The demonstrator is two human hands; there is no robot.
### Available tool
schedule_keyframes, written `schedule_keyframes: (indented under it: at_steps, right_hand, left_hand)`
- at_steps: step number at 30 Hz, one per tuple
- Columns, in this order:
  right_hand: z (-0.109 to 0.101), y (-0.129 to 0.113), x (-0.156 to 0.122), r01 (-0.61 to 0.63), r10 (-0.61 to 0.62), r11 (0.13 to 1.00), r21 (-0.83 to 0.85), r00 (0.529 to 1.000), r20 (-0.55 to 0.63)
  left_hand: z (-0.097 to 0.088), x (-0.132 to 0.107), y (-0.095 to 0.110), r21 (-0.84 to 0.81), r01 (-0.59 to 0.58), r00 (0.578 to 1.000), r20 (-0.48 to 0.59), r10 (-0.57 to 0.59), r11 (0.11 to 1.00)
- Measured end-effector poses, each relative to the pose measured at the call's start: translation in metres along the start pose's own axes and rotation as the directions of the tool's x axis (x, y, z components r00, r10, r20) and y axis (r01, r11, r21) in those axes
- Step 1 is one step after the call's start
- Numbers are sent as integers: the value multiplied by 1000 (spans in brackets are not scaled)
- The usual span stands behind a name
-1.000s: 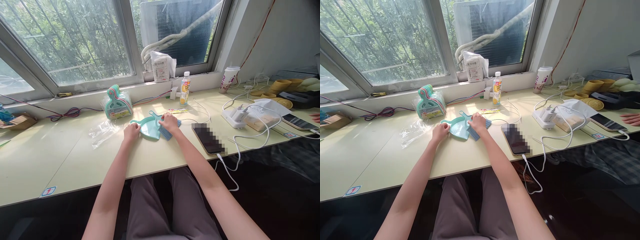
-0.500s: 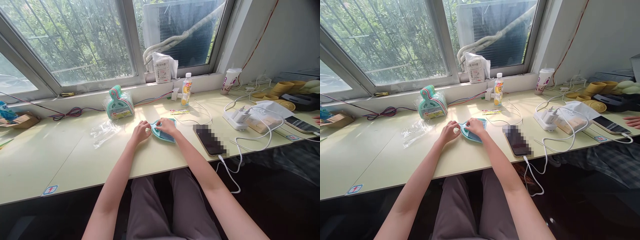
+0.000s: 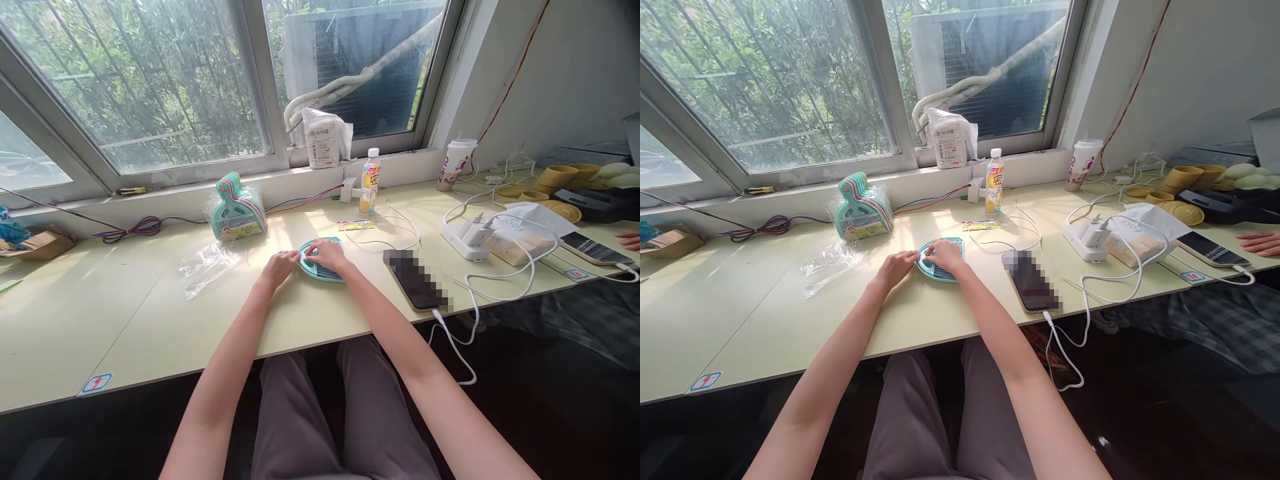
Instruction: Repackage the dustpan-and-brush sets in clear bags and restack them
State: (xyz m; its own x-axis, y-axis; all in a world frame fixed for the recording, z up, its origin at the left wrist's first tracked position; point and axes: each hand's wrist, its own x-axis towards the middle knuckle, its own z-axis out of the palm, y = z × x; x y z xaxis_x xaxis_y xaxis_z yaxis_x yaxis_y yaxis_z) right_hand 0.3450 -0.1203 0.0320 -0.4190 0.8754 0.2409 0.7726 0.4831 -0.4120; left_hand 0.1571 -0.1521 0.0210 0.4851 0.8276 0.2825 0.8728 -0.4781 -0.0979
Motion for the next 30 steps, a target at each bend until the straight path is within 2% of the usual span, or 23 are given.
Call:
schedule_keyframes:
  at_steps: [7, 11, 13, 15, 17, 19, 20, 21, 22, 23, 25, 26, 27, 28, 30]
  right_hand:
    - [-2, 0, 0, -12, 12, 1000, 4, 1000, 19]
    - [0, 2, 0, -11, 11, 1000, -5, 1000, 25]
    - [1, 2, -1, -6, 6, 1000, -14, 1000, 2]
    - [2, 0, -1, -3, 3, 1000, -3, 999, -46]
    - [1, -4, 1, -13, 19, 999, 46, 991, -130]
    - [-2, -9, 5, -50, 77, 992, 116, 969, -234]
    - [-3, -12, 8, -77, 117, 986, 149, 952, -283]
    - [-4, -15, 12, -104, 158, 978, 179, 933, -324]
    - [-5, -18, 16, -130, 196, 971, 203, 914, -354]
    - [-6, -20, 21, -149, 225, 964, 220, 900, -375]
    - [-6, -25, 32, -166, 252, 957, 236, 882, -399]
    - [-5, -27, 37, -168, 255, 957, 237, 879, -404]
    - [-3, -29, 41, -165, 251, 958, 234, 878, -408]
    - [-1, -30, 44, -155, 240, 961, 228, 879, -413]
    - [3, -28, 47, -120, 200, 971, 206, 878, -435]
  left_hand:
    - [-1, 1, 3, 54, -3, 1000, 24, 2, 999]
    - [3, 2, 1, 3, -1, 1000, -3, 1, 1000]
    - [6, 1, -1, -86, -2, 997, -82, -5, 996]
    - [6, 1, -1, -217, -5, 973, -224, -45, 976]
    - [3, 2, 0, -379, 10, 904, -392, -170, 925]
    - [-2, 3, 4, -563, 40, 786, -493, -374, 825]
    - [-5, 4, 7, -659, 46, 725, -495, -480, 750]
    - [-7, 6, 9, -754, 40, 682, -459, -570, 655]
    - [-8, 9, 11, -840, 28, 673, -385, -632, 541]
    - [-9, 12, 12, -907, 18, 701, -288, -653, 421]
    - [-6, 18, 12, -975, 35, 797, -104, -595, 218]
    - [-4, 20, 12, -986, 58, 829, -40, -559, 156]
    - [-1, 23, 10, -990, 80, 838, 2, -546, 119]
    - [2, 24, 9, -991, 95, 826, 23, -562, 99]
    - [7, 25, 4, -992, 111, 774, 49, -632, 60]
